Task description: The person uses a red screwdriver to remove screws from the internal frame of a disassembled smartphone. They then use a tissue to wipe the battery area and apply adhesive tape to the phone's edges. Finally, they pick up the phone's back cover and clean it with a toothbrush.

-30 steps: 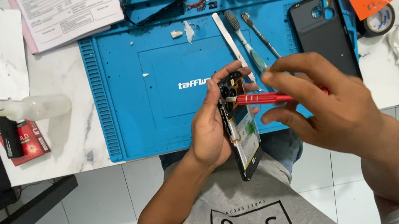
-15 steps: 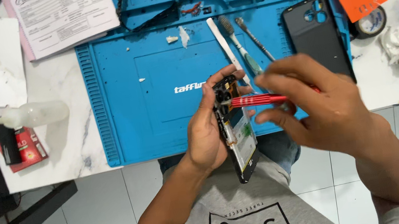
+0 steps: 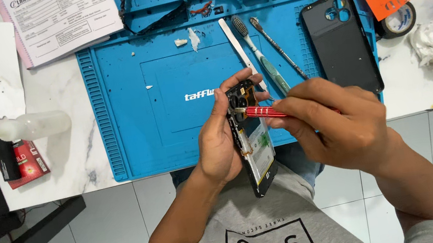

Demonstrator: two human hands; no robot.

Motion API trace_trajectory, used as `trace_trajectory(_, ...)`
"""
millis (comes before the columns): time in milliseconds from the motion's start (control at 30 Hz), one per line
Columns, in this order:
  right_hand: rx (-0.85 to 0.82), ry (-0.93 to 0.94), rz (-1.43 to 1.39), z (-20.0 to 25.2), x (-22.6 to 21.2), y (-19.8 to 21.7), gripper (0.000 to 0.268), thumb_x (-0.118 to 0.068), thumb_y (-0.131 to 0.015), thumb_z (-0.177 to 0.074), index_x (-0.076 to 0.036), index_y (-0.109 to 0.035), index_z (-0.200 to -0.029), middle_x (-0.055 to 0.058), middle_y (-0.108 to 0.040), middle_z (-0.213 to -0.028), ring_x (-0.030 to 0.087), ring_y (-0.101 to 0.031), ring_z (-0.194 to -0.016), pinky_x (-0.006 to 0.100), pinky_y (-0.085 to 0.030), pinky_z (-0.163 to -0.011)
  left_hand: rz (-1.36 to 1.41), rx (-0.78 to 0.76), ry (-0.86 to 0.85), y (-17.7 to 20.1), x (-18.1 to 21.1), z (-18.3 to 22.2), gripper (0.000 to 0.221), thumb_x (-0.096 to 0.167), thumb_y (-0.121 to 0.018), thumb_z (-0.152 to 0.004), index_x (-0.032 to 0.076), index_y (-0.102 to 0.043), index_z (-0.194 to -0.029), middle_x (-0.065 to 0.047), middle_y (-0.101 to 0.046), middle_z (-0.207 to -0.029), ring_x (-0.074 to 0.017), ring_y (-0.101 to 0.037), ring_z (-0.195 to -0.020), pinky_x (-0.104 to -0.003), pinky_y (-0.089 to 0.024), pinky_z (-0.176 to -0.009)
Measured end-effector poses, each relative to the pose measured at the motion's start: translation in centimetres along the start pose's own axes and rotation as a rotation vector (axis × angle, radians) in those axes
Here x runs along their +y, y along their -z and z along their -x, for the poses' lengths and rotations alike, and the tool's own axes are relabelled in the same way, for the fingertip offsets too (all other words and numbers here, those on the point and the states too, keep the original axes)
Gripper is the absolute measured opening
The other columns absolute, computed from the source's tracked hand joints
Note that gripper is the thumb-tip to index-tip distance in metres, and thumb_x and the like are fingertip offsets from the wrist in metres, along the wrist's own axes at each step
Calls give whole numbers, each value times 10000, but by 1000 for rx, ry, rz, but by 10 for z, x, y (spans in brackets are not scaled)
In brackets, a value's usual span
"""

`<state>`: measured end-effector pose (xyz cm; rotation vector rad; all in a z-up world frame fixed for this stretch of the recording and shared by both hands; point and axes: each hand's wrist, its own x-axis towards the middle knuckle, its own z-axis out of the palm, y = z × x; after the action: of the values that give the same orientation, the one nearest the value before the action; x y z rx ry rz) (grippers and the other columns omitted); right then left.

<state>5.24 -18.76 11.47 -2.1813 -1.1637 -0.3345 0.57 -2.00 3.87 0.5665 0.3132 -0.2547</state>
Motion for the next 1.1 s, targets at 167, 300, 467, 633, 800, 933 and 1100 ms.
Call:
trace_trajectory(167, -34, -32, -102, 2, 0, 0, 181, -97, -740, -934, 49, -685, -1025, 206, -654, -932, 276, -636, -729, 351, -523, -611, 33, -35, -7, 4, -3, 2, 543, 438, -369, -1073, 51, -486, -1435, -151, -550, -1380, -201, -607, -1129, -348, -552, -943)
trace_trajectory(300, 55, -91, -198, -3, -3, -6, 96, -29, -743, -905, 30, -697, -965, 179, -703, -918, 270, -709, -788, 330, -588, -696, 125, -72, -121, 4, -3, 0, 561, 450, -427, -1066, 22, -484, -1425, -156, -550, -1361, -234, -622, -1128, -386, -539, -979)
trace_trajectory(467, 342, -333, -251, 12, 2, -14, 140, 87, -768, -841, 79, -662, -931, 266, -685, -921, 317, -711, -826, 334, -600, -691, 276, -118, -168, 23, 13, -1, 603, 514, -398, -1052, 58, -488, -1436, -206, -488, -1446, -323, -574, -1211, -494, -538, -954)
trace_trajectory(633, 363, -423, -139, 22, 17, -46, 100, 86, -774, -865, 35, -697, -907, 205, -712, -946, 304, -722, -873, 357, -610, -774, 386, -137, -155, 39, 28, 5, 627, 522, -389, -1055, 48, -476, -1455, -225, -459, -1516, -381, -540, -1279, -618, -476, -1018)
trace_trajectory(800, 147, -108, 8, 33, 27, -77, 142, 74, -519, -1005, 153, -612, -1076, 309, -636, -1117, 438, -670, -989, 493, -609, -849, 467, -90, -194, 45, 38, 14, 627, 517, -391, -1053, 60, -449, -1479, -204, -398, -1572, -375, -524, -1305, -663, -417, -1034)
trace_trajectory(933, 10, -39, 103, 29, 22, -65, 145, 17, -590, -1005, 137, -656, -1053, 265, -652, -1147, 413, -625, -1082, 475, -591, -909, 442, -66, -193, 49, 39, 9, 628, 543, -388, -1042, 88, -479, -1465, -184, -435, -1555, -350, -503, -1335, -619, -423, -1018)
trace_trajectory(1100, 357, -295, 45, 51, 41, -5, 150, 177, -613, -916, 43, -662, -870, 211, -682, -958, 369, -692, -953, 444, -548, -890, 482, -11, -205, 28, 44, 8, 664, 520, -585, -936, 99, -504, -1444, -270, -474, -1470, -323, -588, -1209, -551, -498, -981)
